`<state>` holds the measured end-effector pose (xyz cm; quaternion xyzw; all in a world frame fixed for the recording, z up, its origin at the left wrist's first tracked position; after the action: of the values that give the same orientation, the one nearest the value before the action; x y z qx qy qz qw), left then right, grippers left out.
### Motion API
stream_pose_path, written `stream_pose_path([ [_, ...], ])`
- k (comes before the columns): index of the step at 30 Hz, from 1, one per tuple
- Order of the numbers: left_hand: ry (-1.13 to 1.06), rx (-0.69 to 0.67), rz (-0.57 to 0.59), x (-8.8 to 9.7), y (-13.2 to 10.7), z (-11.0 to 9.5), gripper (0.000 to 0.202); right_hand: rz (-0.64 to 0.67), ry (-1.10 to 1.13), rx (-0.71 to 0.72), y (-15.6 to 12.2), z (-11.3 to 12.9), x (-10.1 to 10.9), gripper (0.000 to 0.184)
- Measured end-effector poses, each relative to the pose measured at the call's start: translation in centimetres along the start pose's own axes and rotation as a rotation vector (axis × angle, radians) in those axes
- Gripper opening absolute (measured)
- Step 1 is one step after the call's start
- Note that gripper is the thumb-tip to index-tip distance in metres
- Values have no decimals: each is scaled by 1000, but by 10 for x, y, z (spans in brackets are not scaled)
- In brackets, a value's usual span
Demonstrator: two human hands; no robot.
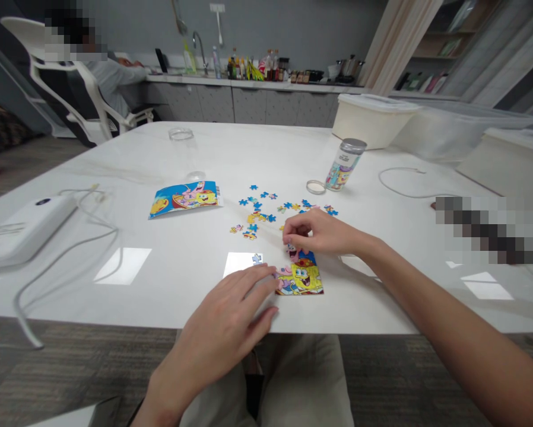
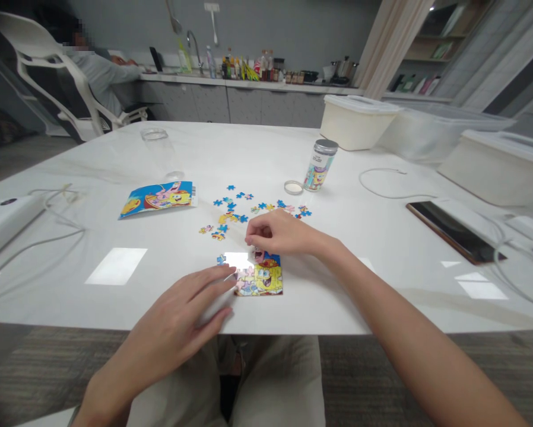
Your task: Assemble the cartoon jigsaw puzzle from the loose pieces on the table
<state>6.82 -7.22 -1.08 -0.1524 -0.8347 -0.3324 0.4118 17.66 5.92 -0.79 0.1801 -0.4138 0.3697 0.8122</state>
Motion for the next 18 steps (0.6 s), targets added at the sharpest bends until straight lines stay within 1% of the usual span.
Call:
stream_pose_path([
  [3,-25,22,-111,18,2,2,21,-123,16,-56,2,-7,9,16],
  [5,35,7,-152,36,12,3,14,-216,24,-103,2,-15,16,16],
  [6,91,-9,-125,42,23,4,13,-269,33,-131,2,-19,20,16],
  [7,164,-22,-71,46,36,6,14,-313,41,-162,1,-24,23,17],
  [8,245,-37,25,47,51,10,18,-353,42,-190,1,-29,26,18],
  [9,308,-76,148,44,67,14,23,-391,35,-215,0,-33,29,18],
  [10,356,-113,286,38,81,20,27,-421,19,-237,-1,-36,33,18],
  [11,402,-158,390,33,93,27,30,-444,-1,-257,-3,-39,36,17],
  [12,449,-199,451,29,104,35,32,-462,-23,-277,-4,-42,38,17],
  [13,490,-249,487,24,113,42,33,-478,-52,-298,-5,-43,41,17],
  [14,529,-287,491,21,119,49,35,-495,-93,-321,-7,-45,44,17],
  [15,563,-290,502,17,122,59,36,-513,-143,-340,-9,-45,48,17],
  [17,638,-182,473,14,122,82,38,-563,-250,-367,-14,-44,56,18],
  [18,649,-143,484,12,118,90,38,-593,-288,-381,-16,-44,61,19],
])
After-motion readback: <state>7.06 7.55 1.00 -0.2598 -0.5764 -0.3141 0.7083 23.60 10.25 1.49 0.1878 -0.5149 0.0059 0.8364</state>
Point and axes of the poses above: each hand's wrist, its own y-axis towards the middle knuckle, its own x-axis out of the back of the hand, z = x × y, the point moved 8 cm from there along y, towards the middle knuckle, and after that the axes turned 11 degrees about -y, right-handed, at the moved point
